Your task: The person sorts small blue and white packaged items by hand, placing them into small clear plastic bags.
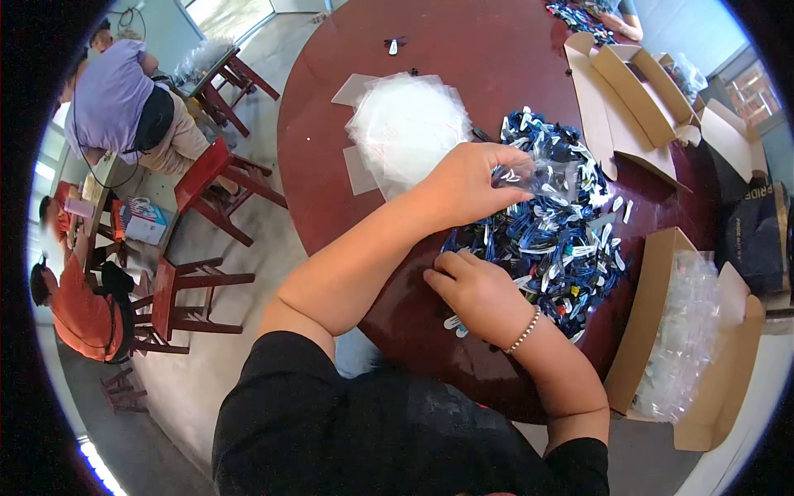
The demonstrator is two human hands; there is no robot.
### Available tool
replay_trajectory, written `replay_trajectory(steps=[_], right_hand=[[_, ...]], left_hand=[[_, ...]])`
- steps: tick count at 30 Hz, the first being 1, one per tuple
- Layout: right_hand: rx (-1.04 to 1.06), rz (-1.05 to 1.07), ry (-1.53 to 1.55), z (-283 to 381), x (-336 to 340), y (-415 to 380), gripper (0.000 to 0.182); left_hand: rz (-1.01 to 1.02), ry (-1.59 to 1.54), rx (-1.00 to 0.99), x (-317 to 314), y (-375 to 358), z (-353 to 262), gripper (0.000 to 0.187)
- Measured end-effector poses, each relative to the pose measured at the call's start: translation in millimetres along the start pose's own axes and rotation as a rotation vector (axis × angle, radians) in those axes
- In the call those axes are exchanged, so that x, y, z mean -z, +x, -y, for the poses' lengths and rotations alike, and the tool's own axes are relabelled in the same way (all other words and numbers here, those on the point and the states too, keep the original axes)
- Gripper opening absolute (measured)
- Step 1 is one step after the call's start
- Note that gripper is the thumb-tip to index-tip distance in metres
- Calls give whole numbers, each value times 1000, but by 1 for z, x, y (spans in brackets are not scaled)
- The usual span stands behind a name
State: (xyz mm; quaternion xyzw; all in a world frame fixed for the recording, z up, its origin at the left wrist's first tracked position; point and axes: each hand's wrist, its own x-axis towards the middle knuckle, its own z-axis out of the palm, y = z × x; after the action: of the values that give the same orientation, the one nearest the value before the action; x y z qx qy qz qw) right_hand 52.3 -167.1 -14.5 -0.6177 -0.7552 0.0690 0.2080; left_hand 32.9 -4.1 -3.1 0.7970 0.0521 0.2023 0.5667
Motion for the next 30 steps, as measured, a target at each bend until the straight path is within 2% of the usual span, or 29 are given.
replay_trajectory(steps=[3, 5, 7, 8, 10, 11, 13, 19, 21, 23, 24, 26, 29, 30], right_hand=[[7, 62, 10, -3, 4, -1, 24], [2, -137, 114, -4, 14, -2, 23], [24, -400, 110, 0, 40, 2, 30], [-3, -464, 96, 1, 55, 0, 27], [-100, -630, -33, 0, 74, -9, 28], [-226, -664, 2, 3, 81, -12, 26], [-292, -689, -109, -8, 88, -16, 26], [-331, -720, -167, -24, 86, -19, 24], [-273, -760, -151, -19, 86, -16, 20], [-193, -681, -144, -17, 85, -15, 17], [-113, -603, -140, -16, 84, -14, 15], [-116, -524, -53, -11, 75, -11, 12], [-40, -201, -58, -13, 62, -9, 21], [-37, -200, -58, -13, 57, -9, 21]], left_hand=[[-28, 104, -70, -2, -1, 1, 35], [-62, 206, -149, -2, 0, 1, 36], [-84, 259, -224, -3, 1, 3, 36], [-110, 312, -291, -2, 2, 4, 35], [-99, 301, -295, -2, 2, 5, 35], [-85, 289, -297, -3, 2, 5, 34], [-71, 288, -297, -4, 2, 5, 34], [28, 208, -221, -6, 1, 5, 34], [29, 179, -206, -4, 1, 2, 34], [43, 143, -40, -1, 1, 0, 37], [41, 143, -37, -1, 1, 1, 37], [-47, 159, -35, -1, 1, 3, 36], [-60, 100, -46, -2, 2, 7, 36], [-63, 101, -46, -1, 2, 6, 36]])
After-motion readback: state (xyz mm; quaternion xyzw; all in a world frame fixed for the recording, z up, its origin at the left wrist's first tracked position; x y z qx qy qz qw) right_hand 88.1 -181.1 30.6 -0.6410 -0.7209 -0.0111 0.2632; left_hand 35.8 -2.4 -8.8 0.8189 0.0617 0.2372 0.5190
